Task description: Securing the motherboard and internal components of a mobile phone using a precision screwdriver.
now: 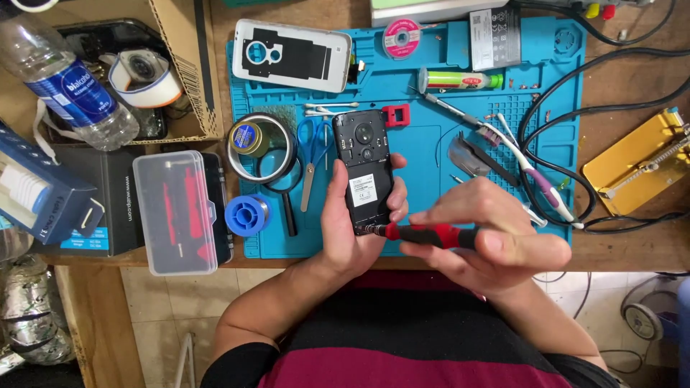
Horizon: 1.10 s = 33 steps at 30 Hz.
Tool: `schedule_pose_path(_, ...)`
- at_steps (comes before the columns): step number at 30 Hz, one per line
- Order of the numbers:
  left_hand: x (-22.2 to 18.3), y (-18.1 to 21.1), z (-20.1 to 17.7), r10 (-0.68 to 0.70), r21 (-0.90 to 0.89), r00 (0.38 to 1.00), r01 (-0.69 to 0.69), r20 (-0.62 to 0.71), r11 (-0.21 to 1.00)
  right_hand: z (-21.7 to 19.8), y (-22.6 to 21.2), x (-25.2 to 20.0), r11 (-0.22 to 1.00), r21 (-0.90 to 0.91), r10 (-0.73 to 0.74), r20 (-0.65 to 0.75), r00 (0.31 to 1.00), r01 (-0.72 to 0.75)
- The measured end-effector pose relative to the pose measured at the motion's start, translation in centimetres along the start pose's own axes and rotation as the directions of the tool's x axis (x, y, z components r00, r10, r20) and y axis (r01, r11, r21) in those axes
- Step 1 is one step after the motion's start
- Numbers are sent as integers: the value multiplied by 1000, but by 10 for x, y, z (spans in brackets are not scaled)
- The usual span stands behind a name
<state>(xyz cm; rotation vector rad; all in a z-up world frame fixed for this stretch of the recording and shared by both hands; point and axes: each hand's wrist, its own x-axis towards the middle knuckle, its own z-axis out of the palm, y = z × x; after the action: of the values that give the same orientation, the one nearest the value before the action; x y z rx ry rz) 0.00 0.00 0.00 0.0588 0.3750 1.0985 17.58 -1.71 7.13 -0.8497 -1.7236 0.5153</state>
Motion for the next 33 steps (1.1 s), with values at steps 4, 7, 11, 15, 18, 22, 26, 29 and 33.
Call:
schedule_pose_path(4,0,4,6,-18,113,996,29,-93,993,-4,1,5,994,106,-10,83,996,2)
schedule_pose_path(7,0,5,3,-77,42,996,79,-38,996,-7,-5,3,972,49,216,204,955,-230)
schedule_pose_path(11,0,6,4,-38,59,999,39,-23,997,-12,8,-9,985,46,161,147,976,-169)
schedule_pose_path(15,1,3,-4,-50,76,999,50,-8,996,-14,-5,-13,985,-32,173,203,964,-170)
schedule_pose_path(18,3,-6,-14,66,-40,997,-65,31,997,3,-8,5,993,-9,122,132,984,-122)
schedule_pose_path(22,0,-2,-8,102,-8,995,-102,-3,995,-37,21,12,929,-128,365,487,794,-348)
schedule_pose_path(26,1,-3,-8,61,37,998,-61,0,997,-33,18,-20,990,-106,128,361,924,-96)
schedule_pose_path(29,1,-7,-14,89,6,996,-89,11,996,-18,7,-29,978,-113,197,226,954,-175)
schedule_pose_path(33,3,-9,-16,98,-17,995,-98,16,995,-27,11,-3,949,-123,316,408,856,-291)
